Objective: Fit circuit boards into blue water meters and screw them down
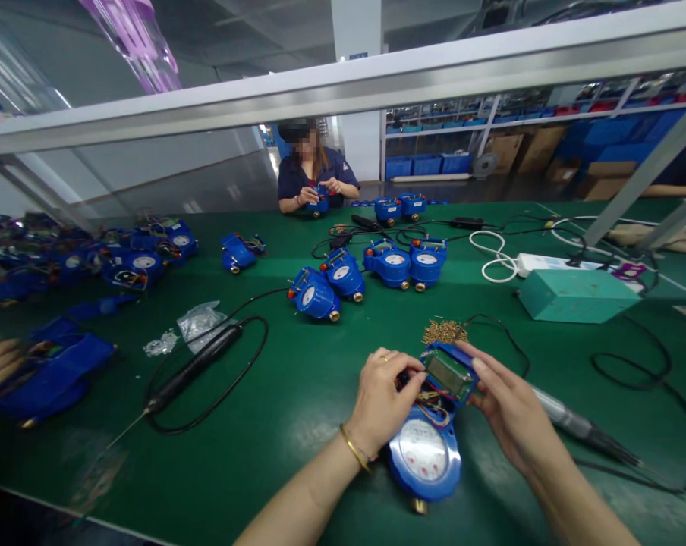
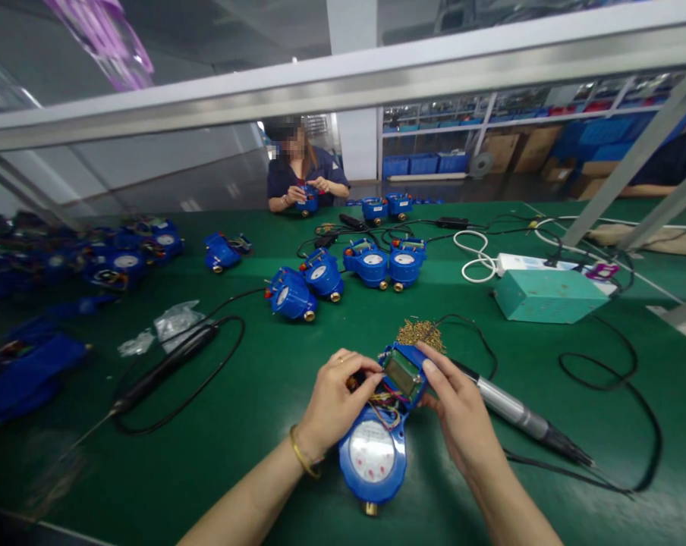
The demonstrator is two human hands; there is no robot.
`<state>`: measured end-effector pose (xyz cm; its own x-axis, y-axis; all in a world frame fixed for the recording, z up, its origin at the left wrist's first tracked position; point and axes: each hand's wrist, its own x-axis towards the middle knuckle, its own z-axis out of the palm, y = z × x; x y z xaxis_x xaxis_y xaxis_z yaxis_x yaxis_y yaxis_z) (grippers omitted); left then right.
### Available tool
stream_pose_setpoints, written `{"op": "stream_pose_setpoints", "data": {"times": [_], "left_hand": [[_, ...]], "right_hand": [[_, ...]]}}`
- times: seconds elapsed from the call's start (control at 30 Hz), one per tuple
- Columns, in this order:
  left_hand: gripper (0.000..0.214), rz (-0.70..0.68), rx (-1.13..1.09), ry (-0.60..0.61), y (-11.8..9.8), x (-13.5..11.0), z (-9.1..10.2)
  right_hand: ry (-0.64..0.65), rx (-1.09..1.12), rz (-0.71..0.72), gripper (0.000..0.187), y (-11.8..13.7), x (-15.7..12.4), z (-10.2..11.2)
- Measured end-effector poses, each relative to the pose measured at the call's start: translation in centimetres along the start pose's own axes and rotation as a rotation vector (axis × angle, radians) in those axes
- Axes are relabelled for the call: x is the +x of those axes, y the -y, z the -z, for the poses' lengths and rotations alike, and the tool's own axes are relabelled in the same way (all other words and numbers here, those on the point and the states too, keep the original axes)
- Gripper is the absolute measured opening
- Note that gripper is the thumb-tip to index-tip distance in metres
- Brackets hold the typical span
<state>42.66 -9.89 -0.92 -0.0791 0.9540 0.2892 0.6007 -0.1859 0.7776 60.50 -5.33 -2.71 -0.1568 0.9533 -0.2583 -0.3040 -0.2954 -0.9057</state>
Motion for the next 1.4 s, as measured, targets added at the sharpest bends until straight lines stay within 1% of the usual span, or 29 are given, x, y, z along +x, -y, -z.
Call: {"op": "stream_pose_setpoints", "data": {"times": [0.07,0.17,0.23,0.27,0.33,0.4,0.5,0.53,0.6,0.67,0.73,0.83,0.93,1.03,1.1,1.23,1.3,1.4], "left_hand": [[0.006,0.046,-0.067,-0.046,0.0,-0.3,0.1],[0.008,0.169,-0.270,-0.109,0.2,-0.6,0.3],[0.008,0.247,-0.386,-0.127,0.4,-0.5,0.5],[0.009,0.270,-0.400,-0.127,0.4,-0.5,0.7],[0.009,0.280,-0.354,-0.118,0.5,-0.3,1.0],[0.012,0.252,-0.306,-0.112,0.5,-0.3,1.4],[0.012,0.240,-0.311,-0.112,0.2,-0.2,1.6],[0.013,0.255,-0.300,-0.122,0.1,-0.2,1.5],[0.022,0.290,-0.251,-0.166,0.1,-0.1,1.3],[0.026,0.294,-0.210,-0.203,0.2,0.0,0.9],[0.022,0.267,-0.199,-0.212,0.3,0.2,0.7],[0.007,0.227,-0.195,-0.222,0.4,0.2,0.4],[0.007,0.206,-0.180,-0.246,0.5,0.1,0.2],[0.006,0.212,-0.218,-0.238,0.6,-0.1,0.2],[0.005,0.274,-0.339,-0.208,0.7,-0.2,0.4],[0.024,0.445,-0.629,-0.111,0.5,-0.2,1.3],[0.032,0.495,-0.698,-0.081,0.0,0.0,1.9],[0.034,0.552,-0.773,-0.042,-0.7,0.4,2.7]], "right_hand": [[0.024,0.053,-0.006,0.057,0.5,0.9,-0.4],[0.037,0.138,0.027,0.047,1.1,2.1,-1.1],[0.044,0.163,0.038,0.046,1.3,2.7,-1.6],[0.052,0.173,0.036,0.046,1.4,2.9,-1.9],[0.068,0.193,0.027,0.047,1.4,3.2,-2.4],[0.080,0.212,0.017,0.046,1.3,3.4,-2.9],[0.087,0.235,0.008,0.046,1.2,3.6,-3.5],[0.088,0.241,0.007,0.047,1.2,3.7,-3.6],[0.090,0.248,0.008,0.047,1.3,3.7,-3.9],[0.091,0.246,0.012,0.045,1.4,3.8,-4.3],[0.093,0.239,0.015,0.042,1.6,4.0,-4.6],[0.105,0.214,0.007,0.040,1.7,4.7,-5.0],[0.123,0.181,-0.022,0.041,1.5,5.7,-5.1],[0.147,0.165,-0.046,0.040,1.2,6.6,-5.2],[0.165,0.157,-0.051,0.038,1.1,6.9,-5.2],[0.201,0.134,-0.047,0.039,1.3,6.8,-5.4],[0.212,0.123,-0.040,0.040,1.3,6.7,-5.4],[0.216,0.104,-0.016,0.040,1.3,6.5,-5.4]]}}
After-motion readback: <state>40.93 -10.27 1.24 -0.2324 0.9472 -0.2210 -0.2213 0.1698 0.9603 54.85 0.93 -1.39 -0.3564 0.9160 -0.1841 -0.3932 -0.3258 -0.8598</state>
